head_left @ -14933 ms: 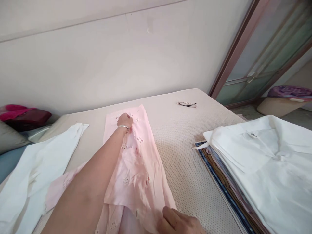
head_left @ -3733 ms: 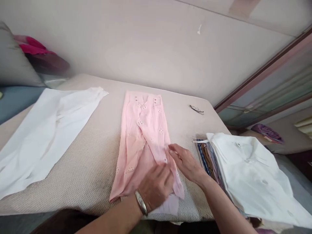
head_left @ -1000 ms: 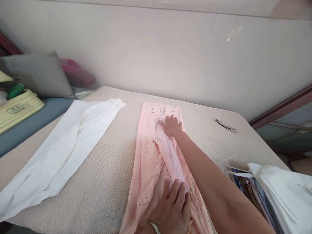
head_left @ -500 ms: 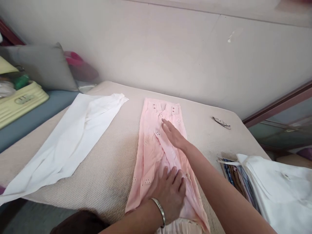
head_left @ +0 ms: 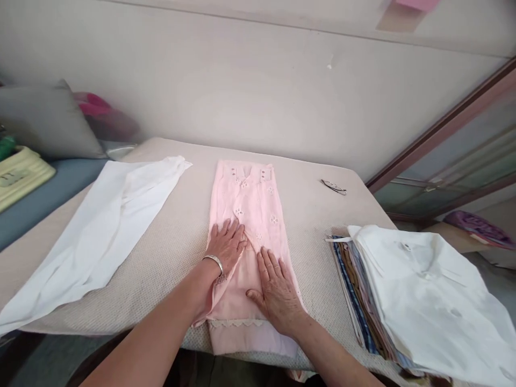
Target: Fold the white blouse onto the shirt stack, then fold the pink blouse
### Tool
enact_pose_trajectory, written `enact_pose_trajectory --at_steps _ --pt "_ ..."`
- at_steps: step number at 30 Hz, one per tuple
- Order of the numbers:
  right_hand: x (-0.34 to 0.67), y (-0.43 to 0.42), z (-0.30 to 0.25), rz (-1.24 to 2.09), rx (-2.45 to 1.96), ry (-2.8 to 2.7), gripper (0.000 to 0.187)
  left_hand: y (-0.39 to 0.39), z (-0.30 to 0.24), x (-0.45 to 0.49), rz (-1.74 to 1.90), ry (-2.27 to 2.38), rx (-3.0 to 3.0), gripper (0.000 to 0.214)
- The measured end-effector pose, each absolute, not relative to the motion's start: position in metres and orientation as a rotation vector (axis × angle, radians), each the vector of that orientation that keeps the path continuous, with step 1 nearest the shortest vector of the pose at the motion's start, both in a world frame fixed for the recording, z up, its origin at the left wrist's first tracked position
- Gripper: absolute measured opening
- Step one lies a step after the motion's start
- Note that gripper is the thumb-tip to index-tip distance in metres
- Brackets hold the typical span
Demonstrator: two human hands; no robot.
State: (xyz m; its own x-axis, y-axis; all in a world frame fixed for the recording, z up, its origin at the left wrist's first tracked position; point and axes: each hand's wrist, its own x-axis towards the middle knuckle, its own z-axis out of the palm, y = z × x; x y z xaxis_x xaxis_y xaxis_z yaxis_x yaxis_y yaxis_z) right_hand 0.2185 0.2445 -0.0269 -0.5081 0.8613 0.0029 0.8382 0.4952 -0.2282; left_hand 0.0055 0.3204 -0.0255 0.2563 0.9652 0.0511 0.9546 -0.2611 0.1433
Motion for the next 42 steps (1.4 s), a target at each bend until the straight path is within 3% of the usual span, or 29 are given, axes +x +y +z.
enact_pose_trajectory --at_steps 5,11,19,23,42 --pt "0.226 0.246 -0.009 0.416 -1.522 -2.615 0.079 0.318 -0.018 0.01 0.235 1.896 2.412 0.056" --pt "0.219 0.259 0.006 0.262 -1.537 -2.406 0.052 0.302 -0.011 0.027 0.351 1.732 2.634 0.055" --pt "0.247 0.299 0.013 0.465 -1.984 -1.967 0.018 0.284 -0.031 0.037 0.318 1.621 2.717 0.058" --pt "0.246 0.31 0.006 0.563 -2.023 -1.859 0.016 0.284 -0.034 0.037 0.297 1.631 2.702 0.06" --pt "0.242 0.323 -0.009 0.351 -2.195 -1.96 0.023 0.285 -0.032 0.039 0.221 1.641 2.673 0.058"
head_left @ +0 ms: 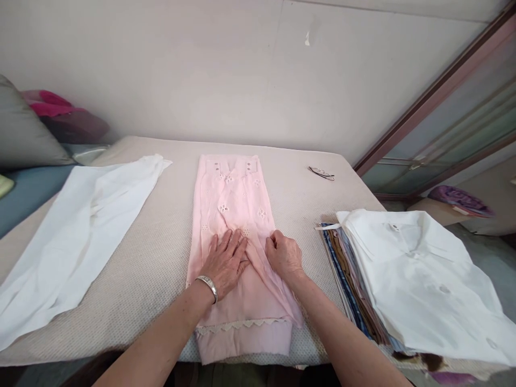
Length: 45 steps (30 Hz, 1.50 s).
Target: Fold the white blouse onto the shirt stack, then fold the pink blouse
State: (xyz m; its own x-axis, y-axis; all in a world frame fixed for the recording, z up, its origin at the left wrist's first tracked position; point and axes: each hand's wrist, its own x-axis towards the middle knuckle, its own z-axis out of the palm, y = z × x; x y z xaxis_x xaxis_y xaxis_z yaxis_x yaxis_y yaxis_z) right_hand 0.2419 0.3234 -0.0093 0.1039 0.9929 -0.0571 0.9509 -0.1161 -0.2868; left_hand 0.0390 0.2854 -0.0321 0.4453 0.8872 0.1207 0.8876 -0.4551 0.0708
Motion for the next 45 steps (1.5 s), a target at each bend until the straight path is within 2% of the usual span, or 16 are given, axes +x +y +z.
enact_pose_trajectory --at_steps 6,12,14,16,22,45 --pt "0.237 0.315 0.004 0.204 -2.165 -2.032 0.02 0.285 -0.032 0.039 -0.222 -1.652 -2.676 0.06" --pt "0.222 0.295 -0.002 0.155 -1.497 -2.417 0.053 0.285 -0.031 0.038 -0.176 -1.67 -2.692 0.06" --pt "0.22 0.292 -0.013 0.174 -1.403 -2.523 0.068 0.286 -0.031 0.037 -0.156 -1.674 -2.709 0.062" --pt "0.22 0.292 -0.025 0.209 -1.44 -2.566 0.075 0.286 -0.031 0.037 -0.157 -1.674 -2.721 0.064" --pt "0.221 0.295 -0.039 0.176 -1.471 -2.577 0.074 0.285 -0.032 0.036 -0.169 -1.685 -2.723 0.067" --pt "0.219 0.296 -0.042 0.112 -1.48 -2.576 0.074 0.284 -0.023 0.042 -0.095 -1.777 -2.759 0.072"
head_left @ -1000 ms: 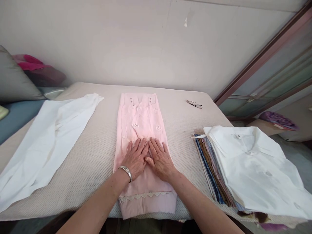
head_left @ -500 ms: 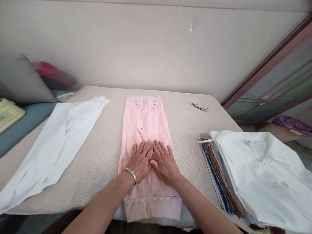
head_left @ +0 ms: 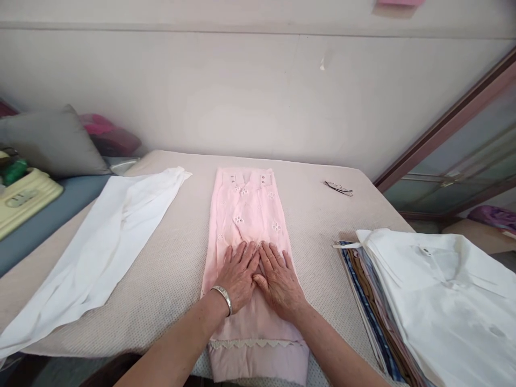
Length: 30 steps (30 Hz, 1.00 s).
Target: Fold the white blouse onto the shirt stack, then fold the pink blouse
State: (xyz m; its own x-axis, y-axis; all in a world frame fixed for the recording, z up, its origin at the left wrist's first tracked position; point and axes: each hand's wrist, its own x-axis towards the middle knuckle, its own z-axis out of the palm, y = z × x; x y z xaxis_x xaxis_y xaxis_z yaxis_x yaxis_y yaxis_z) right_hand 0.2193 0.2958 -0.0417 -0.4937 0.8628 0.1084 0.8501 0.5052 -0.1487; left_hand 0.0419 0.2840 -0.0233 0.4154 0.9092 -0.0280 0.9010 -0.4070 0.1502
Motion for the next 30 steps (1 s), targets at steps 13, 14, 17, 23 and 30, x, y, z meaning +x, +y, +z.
enact_pose_trajectory --at_steps 13,14,17,23,30 --pt "0.22 0.296 -0.046 0.066 -1.461 -2.572 0.075 0.284 -0.033 0.037 0.142 1.61 2.579 0.07" --pt "0.22 0.296 -0.046 0.07 -1.463 -2.574 0.075 0.284 -0.033 0.037 0.144 1.609 2.58 0.07" --pt "0.22 0.296 -0.045 0.086 -1.471 -2.576 0.074 0.283 -0.032 0.038 0.151 1.605 2.582 0.07" --pt "0.22 0.295 -0.043 0.14 -1.483 -2.575 0.074 0.283 -0.027 0.039 0.131 1.608 2.536 0.071" --pt "0.219 0.295 -0.04 0.155 -1.494 -2.578 0.075 0.283 -0.023 0.041 0.129 1.617 2.532 0.071"
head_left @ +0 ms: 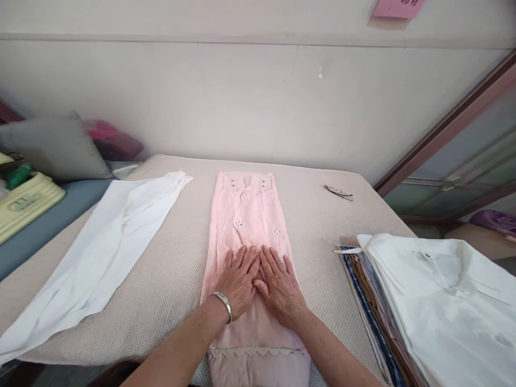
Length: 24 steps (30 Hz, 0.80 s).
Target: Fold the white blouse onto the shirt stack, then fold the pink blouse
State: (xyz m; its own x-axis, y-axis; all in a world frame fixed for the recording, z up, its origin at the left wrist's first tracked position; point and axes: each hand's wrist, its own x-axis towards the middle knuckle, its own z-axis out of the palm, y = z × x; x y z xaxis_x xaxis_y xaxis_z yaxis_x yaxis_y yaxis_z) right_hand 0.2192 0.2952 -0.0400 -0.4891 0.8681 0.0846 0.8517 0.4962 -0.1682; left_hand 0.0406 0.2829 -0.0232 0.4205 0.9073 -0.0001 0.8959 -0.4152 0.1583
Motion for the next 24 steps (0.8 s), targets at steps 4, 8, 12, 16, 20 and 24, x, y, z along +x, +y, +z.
enact_pose_trajectory --at_steps 4,8,12,16,20,24 --pt "0.2186 0.2956 -0.0386 0.156 -1.495 -2.582 0.074 0.283 -0.0227 0.0406 0.119 1.613 2.527 0.071" --pt "0.2187 0.2959 -0.0393 0.158 -1.495 -2.583 0.073 0.2836 -0.024 0.0403 0.128 1.606 2.525 0.07" --pt "0.2191 0.2956 -0.0405 0.135 -1.485 -2.574 0.074 0.2835 -0.0261 0.0394 0.147 1.61 2.524 0.07" --pt "0.2192 0.2955 -0.0404 0.131 -1.479 -2.575 0.074 0.283 -0.027 0.0392 0.165 1.598 2.534 0.071" --pt "0.2189 0.2958 -0.0399 0.149 -1.491 -2.583 0.074 0.2829 -0.0255 0.0407 0.14 1.621 2.521 0.071" --pt "0.2187 0.296 -0.0396 0.151 -1.491 -2.585 0.074 0.2831 -0.0264 0.0404 0.145 1.621 2.527 0.071"
